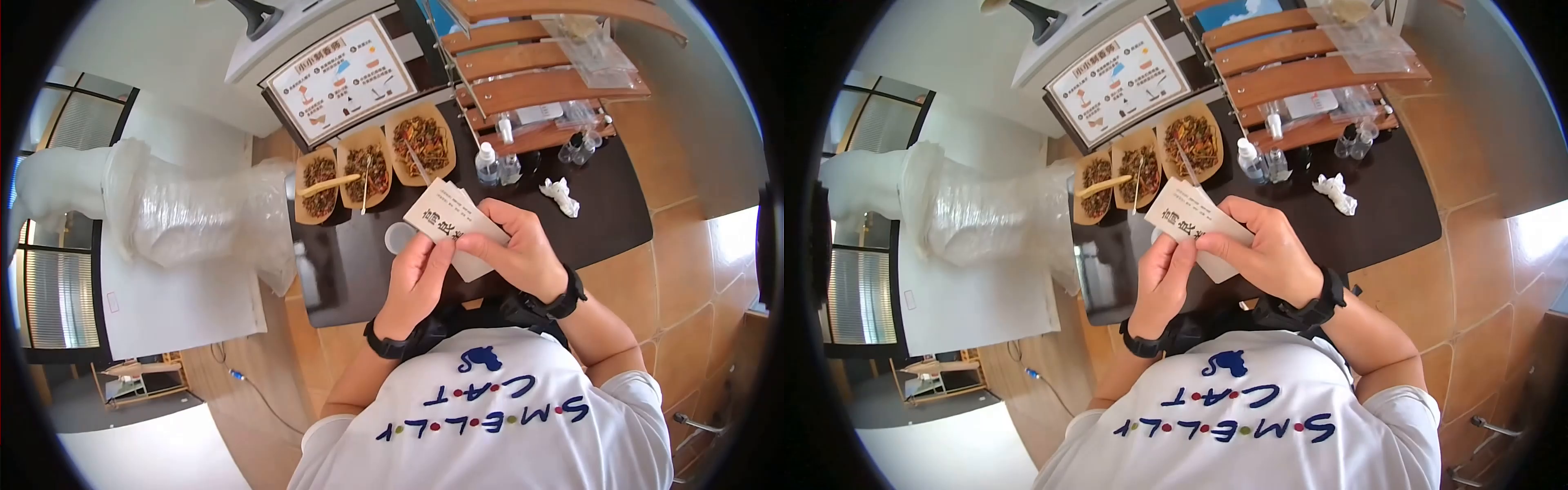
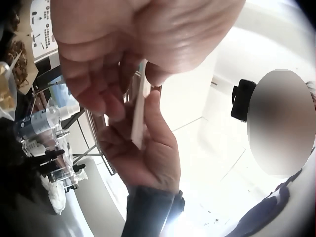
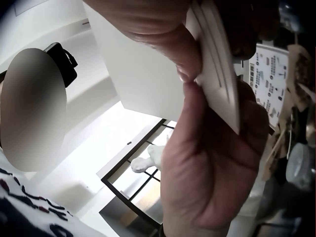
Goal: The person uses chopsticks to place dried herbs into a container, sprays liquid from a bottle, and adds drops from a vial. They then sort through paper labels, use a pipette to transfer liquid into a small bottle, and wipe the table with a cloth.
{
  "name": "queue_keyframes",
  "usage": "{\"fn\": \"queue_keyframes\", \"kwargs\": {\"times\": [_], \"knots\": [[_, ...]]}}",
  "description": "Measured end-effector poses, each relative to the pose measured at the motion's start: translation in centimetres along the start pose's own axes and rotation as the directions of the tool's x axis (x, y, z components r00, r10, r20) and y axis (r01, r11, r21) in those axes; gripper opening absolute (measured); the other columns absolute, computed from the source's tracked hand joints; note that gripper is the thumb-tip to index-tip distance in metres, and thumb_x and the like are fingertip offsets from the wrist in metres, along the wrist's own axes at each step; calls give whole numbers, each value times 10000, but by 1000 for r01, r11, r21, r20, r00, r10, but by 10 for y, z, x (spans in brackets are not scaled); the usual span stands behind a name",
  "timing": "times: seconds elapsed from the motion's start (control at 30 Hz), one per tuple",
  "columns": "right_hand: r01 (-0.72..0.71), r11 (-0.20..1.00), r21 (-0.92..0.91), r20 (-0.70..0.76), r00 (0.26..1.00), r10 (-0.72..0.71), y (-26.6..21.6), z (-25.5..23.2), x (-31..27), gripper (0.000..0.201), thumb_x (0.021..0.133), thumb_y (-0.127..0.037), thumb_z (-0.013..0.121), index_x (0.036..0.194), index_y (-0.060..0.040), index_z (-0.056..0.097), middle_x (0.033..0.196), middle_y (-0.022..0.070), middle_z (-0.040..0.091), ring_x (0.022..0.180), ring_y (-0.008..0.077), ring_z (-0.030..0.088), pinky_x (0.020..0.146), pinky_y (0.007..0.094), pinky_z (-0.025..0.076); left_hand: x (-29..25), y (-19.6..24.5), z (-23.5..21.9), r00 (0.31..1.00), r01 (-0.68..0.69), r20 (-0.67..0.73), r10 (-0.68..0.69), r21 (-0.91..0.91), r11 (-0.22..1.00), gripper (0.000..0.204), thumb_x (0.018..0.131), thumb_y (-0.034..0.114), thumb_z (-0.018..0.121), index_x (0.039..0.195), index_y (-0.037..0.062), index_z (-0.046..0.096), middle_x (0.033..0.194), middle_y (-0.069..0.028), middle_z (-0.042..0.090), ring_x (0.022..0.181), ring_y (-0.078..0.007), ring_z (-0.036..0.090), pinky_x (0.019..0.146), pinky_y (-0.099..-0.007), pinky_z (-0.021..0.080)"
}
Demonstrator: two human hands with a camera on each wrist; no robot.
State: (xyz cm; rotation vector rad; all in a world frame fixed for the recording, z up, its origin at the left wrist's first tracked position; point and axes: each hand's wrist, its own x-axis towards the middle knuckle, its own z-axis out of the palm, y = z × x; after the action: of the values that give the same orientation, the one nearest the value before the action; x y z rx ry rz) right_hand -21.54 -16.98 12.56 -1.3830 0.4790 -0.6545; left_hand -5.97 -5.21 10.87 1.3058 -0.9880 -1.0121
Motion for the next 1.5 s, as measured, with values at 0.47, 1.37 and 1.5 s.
{"fn": "queue_keyframes", "kwargs": {"times": [0.47,1.37,1.5], "knots": [[-54,997,-64,-65,997,49,40,-9,1,300,952,-193,728,784,28,615,610,-11,519,577,35,418,489,256,350,-13,-2,-2,985,73,-160,-60,82,994,304,1069,212,572,1254,-22,626,1076,20,646,921,-31,529,803,-197,442],[15,983,-181,-83,996,-30,47,5,-2,327,916,-188,733,707,36,618,529,78,475,471,129,393,459,328,328,-18,-14,-9,985,39,-174,-12,154,987,320,1090,222,491,1292,-12,575,1089,-19,659,937,-61,543,832,-230,456],[35,980,-198,-85,995,-53,48,8,-2,328,903,-182,741,693,32,608,528,98,474,456,164,396,460,341,331,-19,-16,-10,984,28,-178,2,167,986,287,1080,198,515,1266,-8,588,1025,2,643,872,-44,514,777,-219,444]]}}
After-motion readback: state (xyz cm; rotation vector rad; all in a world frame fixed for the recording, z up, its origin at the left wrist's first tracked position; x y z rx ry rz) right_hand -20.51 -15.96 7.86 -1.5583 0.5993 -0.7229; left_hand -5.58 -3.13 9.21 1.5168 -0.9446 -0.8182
